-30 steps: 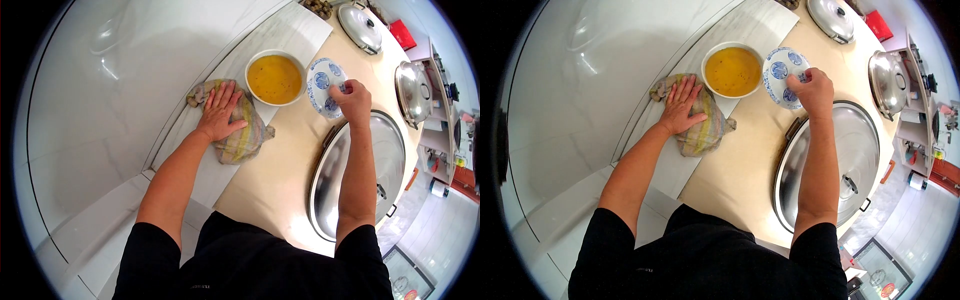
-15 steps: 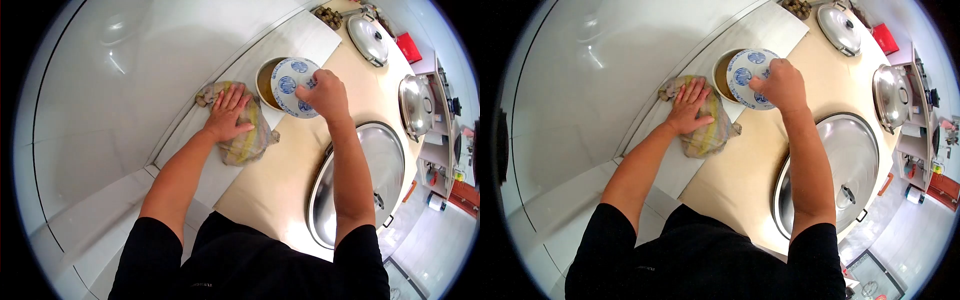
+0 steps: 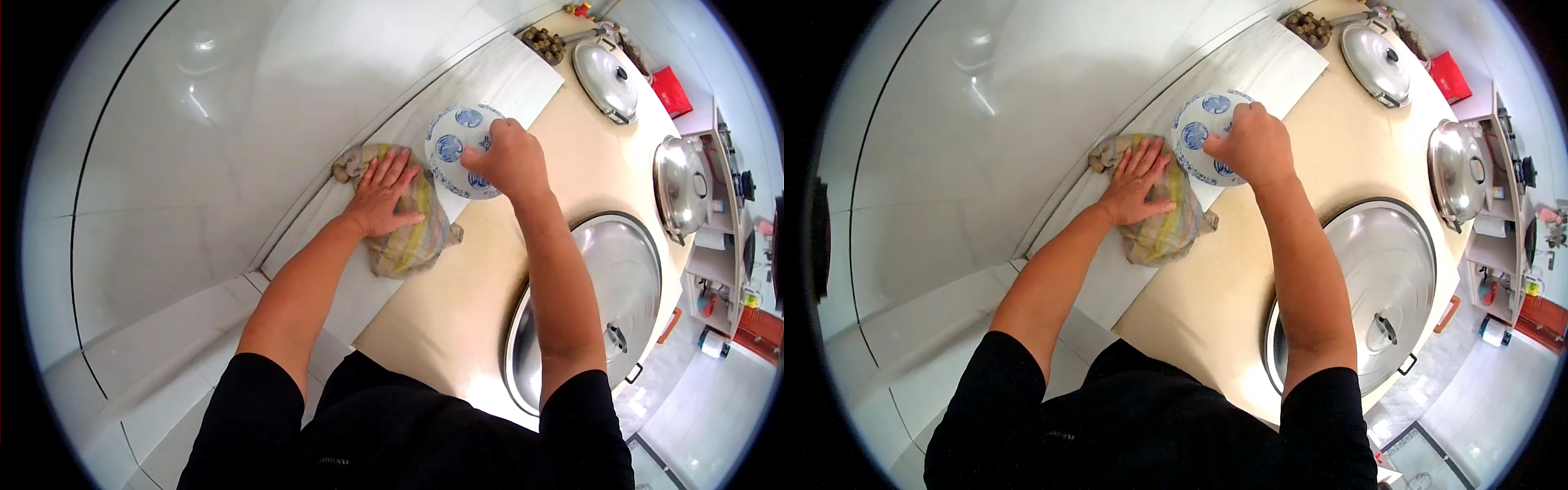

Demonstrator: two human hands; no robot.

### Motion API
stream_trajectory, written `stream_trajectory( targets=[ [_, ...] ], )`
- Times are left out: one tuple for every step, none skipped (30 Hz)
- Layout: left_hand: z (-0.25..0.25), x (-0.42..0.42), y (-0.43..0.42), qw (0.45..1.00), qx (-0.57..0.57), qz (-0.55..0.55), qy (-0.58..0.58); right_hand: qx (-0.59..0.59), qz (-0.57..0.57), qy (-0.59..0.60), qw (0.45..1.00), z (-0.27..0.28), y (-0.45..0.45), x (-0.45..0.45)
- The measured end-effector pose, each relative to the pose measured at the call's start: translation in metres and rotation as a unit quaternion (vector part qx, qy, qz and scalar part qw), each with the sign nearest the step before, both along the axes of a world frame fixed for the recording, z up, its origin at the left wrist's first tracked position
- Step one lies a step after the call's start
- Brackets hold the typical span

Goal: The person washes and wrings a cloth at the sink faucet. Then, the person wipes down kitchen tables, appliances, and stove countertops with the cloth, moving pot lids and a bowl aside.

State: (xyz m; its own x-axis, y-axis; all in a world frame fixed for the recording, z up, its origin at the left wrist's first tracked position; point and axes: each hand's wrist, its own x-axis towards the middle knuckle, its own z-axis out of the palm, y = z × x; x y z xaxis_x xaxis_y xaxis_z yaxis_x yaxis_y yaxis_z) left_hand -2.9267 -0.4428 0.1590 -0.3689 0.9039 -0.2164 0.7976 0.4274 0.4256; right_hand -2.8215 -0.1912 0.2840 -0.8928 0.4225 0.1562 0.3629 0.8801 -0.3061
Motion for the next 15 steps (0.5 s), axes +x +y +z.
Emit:
stream_trajectory(
  targets=[
    [0.002, -0.001, 0.002, 1.0, -0.005, -0.003, 0.0, 0.001, 0.003, 0.011, 1.0, 0.0, -0.002, 0.002],
    [0.004, -0.002, 0.003, 1.0, -0.009, -0.005, -0.004, 0.003, 0.005, 0.022, 1.0, 0.0, -0.003, 0.003],
    [0.005, -0.002, 0.002, 1.0, -0.012, -0.006, -0.008, -0.002, 0.0, 0.025, 1.0, -0.003, -0.003, 0.004],
    [0.006, -0.003, 0.002, 1.0, -0.016, -0.008, -0.013, -0.007, -0.003, 0.029, 1.0, -0.004, -0.003, 0.004],
    [0.006, -0.003, 0.002, 1.0, -0.01, -0.009, -0.02, -0.012, -0.006, 0.032, 0.999, -0.005, -0.003, 0.004],
    [0.006, -0.003, 0.001, 1.0, -0.005, -0.01, -0.027, -0.017, -0.008, 0.036, 0.999, -0.006, -0.002, 0.005],
    [0.006, -0.003, 0.001, 0.999, 0.0, -0.011, -0.033, -0.03, -0.006, 0.035, 0.999, -0.008, 0.001, 0.007],
    [0.007, -0.006, 0.003, 0.999, 0.008, -0.009, -0.033, -0.044, -0.004, 0.034, 0.998, -0.008, 0.004, 0.007],
    [0.007, -0.01, 0.005, 0.999, 0.016, -0.007, -0.033, -0.058, 0.0, 0.033, 0.998, -0.007, 0.007, 0.008],
    [0.007, -0.014, 0.006, 0.999, 0.023, -0.005, -0.033, -0.086, -0.034, 0.045, 0.995, -0.006, 0.01, 0.013],
    [0.012, -0.014, 0.01, 0.994, 0.083, 0.048, -0.057, -0.115, -0.069, 0.057, 0.989, 0.002, 0.011, 0.019],
    [0.024, -0.013, 0.015, 0.981, 0.143, 0.101, -0.083, -0.143, -0.103, 0.068, 0.982, 0.006, 0.014, 0.024],
    [0.035, -0.01, 0.021, 0.961, 0.202, 0.156, -0.109, -0.171, -0.174, 0.092, 0.965, -0.003, 0.022, 0.026],
    [0.049, -0.005, 0.034, 0.919, 0.207, 0.238, -0.236, -0.195, -0.205, 0.079, 0.956, -0.024, 0.04, 0.032],
    [0.062, 0.001, 0.051, 0.854, 0.208, 0.316, -0.358, -0.343, -0.219, 0.079, 0.91, -0.031, 0.046, 0.037]
  ],
)
